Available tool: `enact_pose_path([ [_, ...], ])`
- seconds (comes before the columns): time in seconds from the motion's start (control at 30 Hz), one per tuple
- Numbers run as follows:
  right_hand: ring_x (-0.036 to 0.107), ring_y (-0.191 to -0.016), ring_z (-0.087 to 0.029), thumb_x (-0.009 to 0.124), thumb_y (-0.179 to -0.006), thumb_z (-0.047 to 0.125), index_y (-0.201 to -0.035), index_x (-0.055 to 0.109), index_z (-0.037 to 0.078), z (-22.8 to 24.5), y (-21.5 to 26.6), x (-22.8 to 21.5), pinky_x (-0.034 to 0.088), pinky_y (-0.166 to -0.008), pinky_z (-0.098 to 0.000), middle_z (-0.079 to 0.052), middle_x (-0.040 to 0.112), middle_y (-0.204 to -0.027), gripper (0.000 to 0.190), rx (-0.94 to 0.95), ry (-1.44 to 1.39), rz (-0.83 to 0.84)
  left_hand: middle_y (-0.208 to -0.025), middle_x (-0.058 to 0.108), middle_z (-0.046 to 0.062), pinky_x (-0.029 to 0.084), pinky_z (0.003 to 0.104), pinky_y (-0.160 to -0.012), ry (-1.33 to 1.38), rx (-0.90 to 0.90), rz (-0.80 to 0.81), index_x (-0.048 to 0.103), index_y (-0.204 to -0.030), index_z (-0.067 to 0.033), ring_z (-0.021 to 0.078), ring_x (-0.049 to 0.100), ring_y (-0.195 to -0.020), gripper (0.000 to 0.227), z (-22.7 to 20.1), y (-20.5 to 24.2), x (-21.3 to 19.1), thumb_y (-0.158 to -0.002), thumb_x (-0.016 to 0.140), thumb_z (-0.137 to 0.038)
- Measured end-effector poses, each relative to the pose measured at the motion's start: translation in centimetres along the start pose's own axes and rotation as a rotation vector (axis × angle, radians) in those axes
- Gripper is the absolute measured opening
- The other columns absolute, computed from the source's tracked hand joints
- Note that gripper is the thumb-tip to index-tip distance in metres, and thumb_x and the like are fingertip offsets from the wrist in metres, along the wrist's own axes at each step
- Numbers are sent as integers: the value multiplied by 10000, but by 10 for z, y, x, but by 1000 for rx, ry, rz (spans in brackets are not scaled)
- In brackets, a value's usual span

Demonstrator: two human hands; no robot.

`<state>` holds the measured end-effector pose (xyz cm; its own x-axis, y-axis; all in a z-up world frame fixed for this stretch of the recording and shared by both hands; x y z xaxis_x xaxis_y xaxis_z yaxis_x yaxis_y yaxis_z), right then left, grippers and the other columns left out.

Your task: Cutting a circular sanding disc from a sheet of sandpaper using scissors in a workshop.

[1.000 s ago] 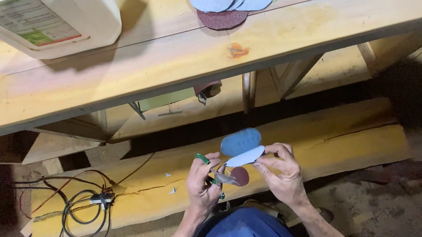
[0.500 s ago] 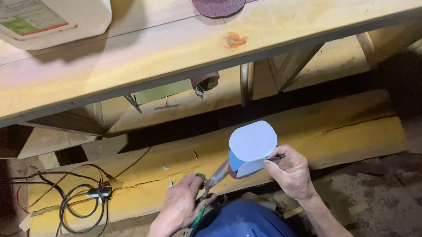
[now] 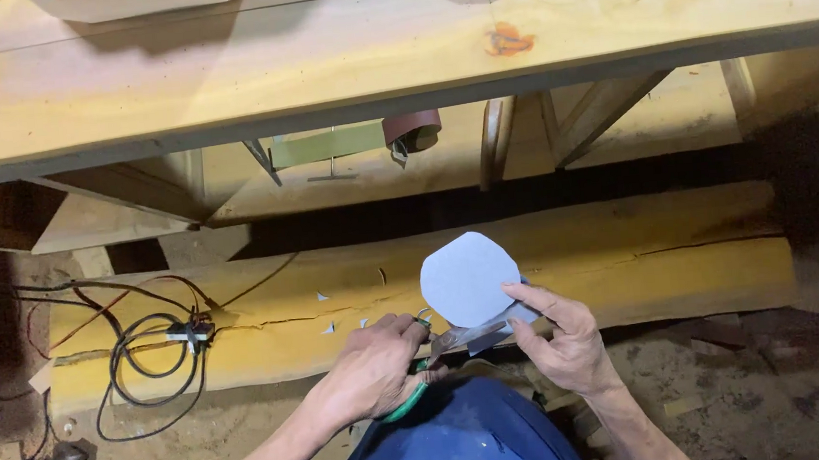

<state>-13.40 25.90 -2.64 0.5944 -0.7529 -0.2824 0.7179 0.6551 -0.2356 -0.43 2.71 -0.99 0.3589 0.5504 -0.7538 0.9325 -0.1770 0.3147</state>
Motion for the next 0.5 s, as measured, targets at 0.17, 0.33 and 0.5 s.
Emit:
enact_pose_path([
  [0.17,726,-1196,-272,714,-878,-9,-1316,639,28,5,-1,0,588,-1079,-356,-157,721,-1279,447,-56,129,-6,-941,600,141,462,490,-464,-156,98,-107,592,-1100,-16,331,567,-799,462,13,-3,21,-972,574,-460],
  [0.33,721,-1202,-273,702,-863,-33,-1332,635,45,6,0,-1,595,-1068,-352,-171,710,-1298,480,-56,135,0,-858,576,106,468,455,-459,-256,97,-90,585,-995,-54,301,566,-756,340,18,-8,30,-922,629,-383],
  [0.5,721,-1199,-275,700,-862,-8,-1315,648,23,5,-1,-2,598,-1058,-341,-171,708,-1299,457,-48,194,3,-770,550,87,421,399,-385,-363,105,-156,590,-940,-55,260,539,-667,127,19,-8,37,-821,558,-25],
])
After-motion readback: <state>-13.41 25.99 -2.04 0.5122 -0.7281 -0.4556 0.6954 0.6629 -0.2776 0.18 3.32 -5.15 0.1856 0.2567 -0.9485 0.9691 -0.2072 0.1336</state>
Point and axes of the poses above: each hand's wrist, its own y-axis away from the middle knuckle, its own x-axis out of the palm, z = x × y, the point moved 2 cm from there along -y, towards the middle knuckle
